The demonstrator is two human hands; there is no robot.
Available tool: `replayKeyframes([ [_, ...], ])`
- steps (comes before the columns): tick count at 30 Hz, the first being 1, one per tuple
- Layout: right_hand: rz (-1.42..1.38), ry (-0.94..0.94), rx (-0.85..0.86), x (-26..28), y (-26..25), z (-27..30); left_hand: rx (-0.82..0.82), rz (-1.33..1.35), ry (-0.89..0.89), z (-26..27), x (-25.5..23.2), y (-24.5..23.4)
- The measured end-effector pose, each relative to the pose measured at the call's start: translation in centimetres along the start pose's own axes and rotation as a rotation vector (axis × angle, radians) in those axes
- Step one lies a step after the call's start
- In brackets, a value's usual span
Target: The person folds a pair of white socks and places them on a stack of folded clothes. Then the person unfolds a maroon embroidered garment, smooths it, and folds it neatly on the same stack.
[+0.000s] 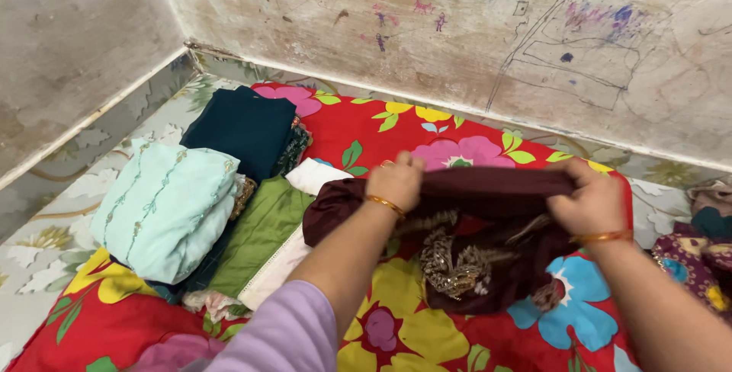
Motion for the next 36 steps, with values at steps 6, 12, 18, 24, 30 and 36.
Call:
replayKeyframes([
  [6, 0.732, -0.219, -0.082, -6.1, -9.5, -2.8, -0.352, 0.062, -0.182, -0.7, 8.1, 0.0],
  [12, 0.677, 0.095, 0.217, -16.1, -6.9, 2.0, -0.376, 0.567, -0.165, -1.5, 5.7, -1.4],
  [18, 0.566, 0.283, 0.563, -20.4, -0.5, 8.6, -0.006, 0.053, 0.230, 0.5, 4.0, -3.7],
  [24, 0.520, 0.369, 0.679, -24.1, 0.1, 10.8, -0.228, -0.011, -0.180, 0.1, 12.2, -2.0],
  [30, 0.464, 0.441, 0.585, -27.1, -1.8, 9.6, 0.165, 0.268, -0.514, 2.8, 16.1, 9.7],
  [36, 0.747, 0.501, 0.899, -27.9, 4.5, 13.0, 0.640, 0.257, -0.497, 7.8, 11.7, 15.5],
])
Point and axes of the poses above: each hand's wrist, its own z-axis away from the middle knuckle, its own y-axis out of the palm, x = y × z, the point moved 4 cm from there along -z, towards the middle knuckle, and after that the axes turned 7 degrees about -x, right-handed, at the moved point
